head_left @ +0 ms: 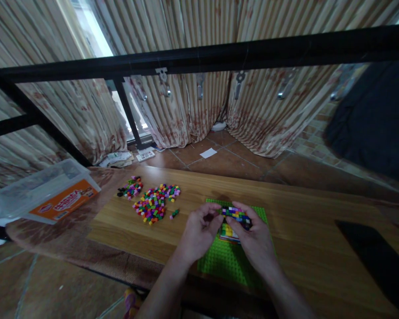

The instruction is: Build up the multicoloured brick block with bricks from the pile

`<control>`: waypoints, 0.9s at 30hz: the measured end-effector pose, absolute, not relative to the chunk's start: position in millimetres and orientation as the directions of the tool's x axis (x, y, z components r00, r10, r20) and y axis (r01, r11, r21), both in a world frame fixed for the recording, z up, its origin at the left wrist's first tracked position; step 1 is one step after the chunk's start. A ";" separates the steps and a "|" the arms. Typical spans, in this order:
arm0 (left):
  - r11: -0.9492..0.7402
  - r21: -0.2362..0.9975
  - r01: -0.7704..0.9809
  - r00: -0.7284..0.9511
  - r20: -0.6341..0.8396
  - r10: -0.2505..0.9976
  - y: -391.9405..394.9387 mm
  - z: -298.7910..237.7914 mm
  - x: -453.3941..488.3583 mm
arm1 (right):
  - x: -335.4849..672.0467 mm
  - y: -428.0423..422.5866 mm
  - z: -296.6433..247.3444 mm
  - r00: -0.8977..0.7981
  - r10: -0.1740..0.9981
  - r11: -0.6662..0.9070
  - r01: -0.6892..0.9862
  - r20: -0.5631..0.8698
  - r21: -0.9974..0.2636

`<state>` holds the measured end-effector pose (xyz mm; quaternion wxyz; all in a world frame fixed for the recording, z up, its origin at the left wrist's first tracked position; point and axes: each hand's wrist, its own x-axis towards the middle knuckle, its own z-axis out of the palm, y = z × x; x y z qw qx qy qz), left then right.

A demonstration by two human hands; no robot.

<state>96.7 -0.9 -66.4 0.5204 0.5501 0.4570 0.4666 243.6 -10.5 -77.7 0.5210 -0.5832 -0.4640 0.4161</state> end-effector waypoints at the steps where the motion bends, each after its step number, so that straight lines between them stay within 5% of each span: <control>1: -0.030 1.000 -0.002 0.141 0.030 0.990 -0.1 -67.0 97.8 | 243.4 -10.4 -77.6 0.226 0.974 -0.025 0.105 -0.001 -0.994; 18: 0.152 0.957 -0.247 0.076 -0.137 0.988 2.1 -66.5 104.2 | 240.6 -10.7 -77.3 0.231 0.973 -0.023 0.093 -0.001 -0.995; 23: 0.187 0.947 -0.260 0.091 -0.169 0.982 3.6 -65.4 102.6 | 246.3 -8.9 -77.4 0.218 0.973 -0.057 -0.065 -0.070 -0.996; 27: 0.154 0.976 -0.155 -0.004 -0.156 0.988 11.0 -67.3 89.5 | 254.6 -4.3 -80.6 0.364 0.927 -0.020 -0.195 -0.091 -0.981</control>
